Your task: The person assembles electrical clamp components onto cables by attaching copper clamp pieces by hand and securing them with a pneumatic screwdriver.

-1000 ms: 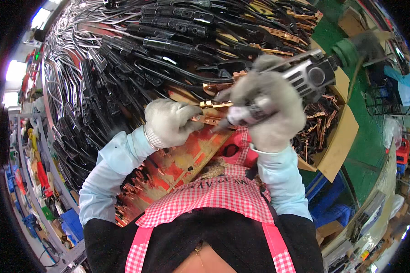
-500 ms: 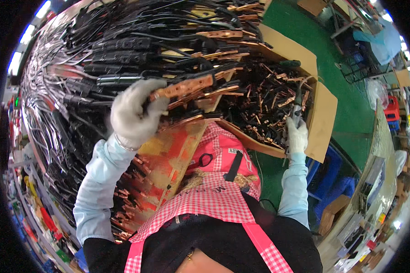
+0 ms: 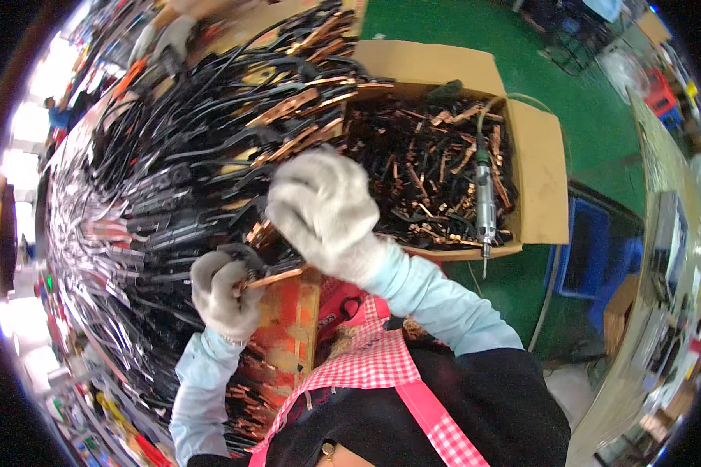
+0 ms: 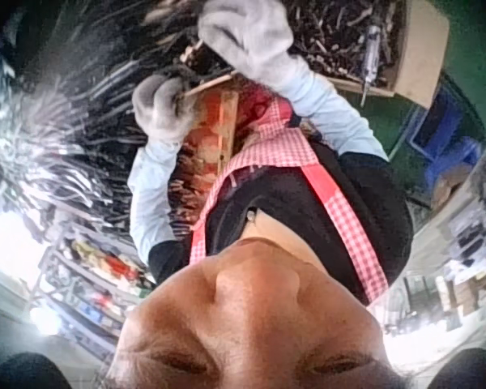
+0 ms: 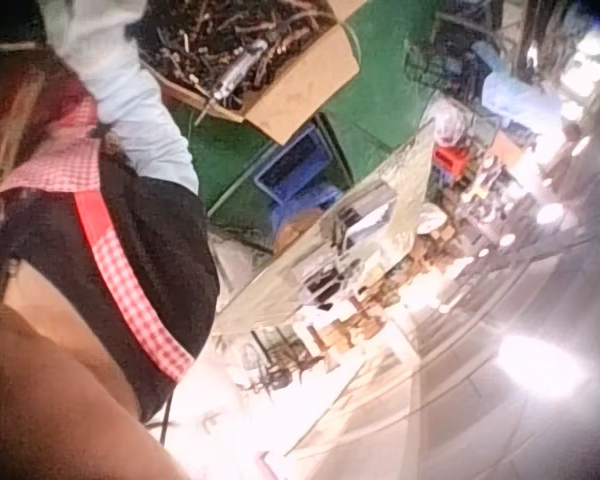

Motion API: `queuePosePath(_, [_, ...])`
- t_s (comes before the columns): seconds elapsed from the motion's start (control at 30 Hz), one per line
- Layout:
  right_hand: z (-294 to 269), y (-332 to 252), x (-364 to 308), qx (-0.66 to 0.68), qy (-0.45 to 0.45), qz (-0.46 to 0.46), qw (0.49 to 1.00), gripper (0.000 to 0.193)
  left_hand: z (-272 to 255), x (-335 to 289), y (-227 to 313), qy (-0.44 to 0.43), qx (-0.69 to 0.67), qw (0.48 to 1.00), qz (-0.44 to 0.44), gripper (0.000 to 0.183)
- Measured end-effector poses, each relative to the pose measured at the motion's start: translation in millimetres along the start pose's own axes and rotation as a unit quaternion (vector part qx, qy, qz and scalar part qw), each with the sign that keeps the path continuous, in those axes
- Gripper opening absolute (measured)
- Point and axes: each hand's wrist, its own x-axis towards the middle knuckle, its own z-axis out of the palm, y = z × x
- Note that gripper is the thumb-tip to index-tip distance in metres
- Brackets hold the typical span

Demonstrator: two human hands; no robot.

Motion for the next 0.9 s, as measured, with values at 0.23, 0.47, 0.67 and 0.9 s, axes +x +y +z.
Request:
queuePosePath(0.23, [-34.7, -2.0, -37.3, 0.056, -0.038, 0.078, 0.995, 0.019, 11.1, 32.1, 0.3, 0.003, 0.001, 0.999, -0.042, 0.023])
queuePosePath(0.47, [-71.5, 114.5, -80.0, -0.262, -0.073, 0.227, 0.935, 0.025, 11.0, 26.6, -19.4, -0.041, -0.005, 0.998, 0.043, 0.031])
queuePosePath(0.67, [-132.7, 216.3, -88.5, -0.471, -0.241, 0.431, 0.731, 0.049, 12.0, 26.0, -21.5, -0.029, 0.004, 0.999, 0.039, 0.034])
queuePosePath(0.9, [-141.4, 260.3, -70.8, -0.465, -0.446, 0.36, 0.674, 0.054, 16.6, 17.9, -22.8, 0.055, -0.027, 0.998, 0.026, 0.048])
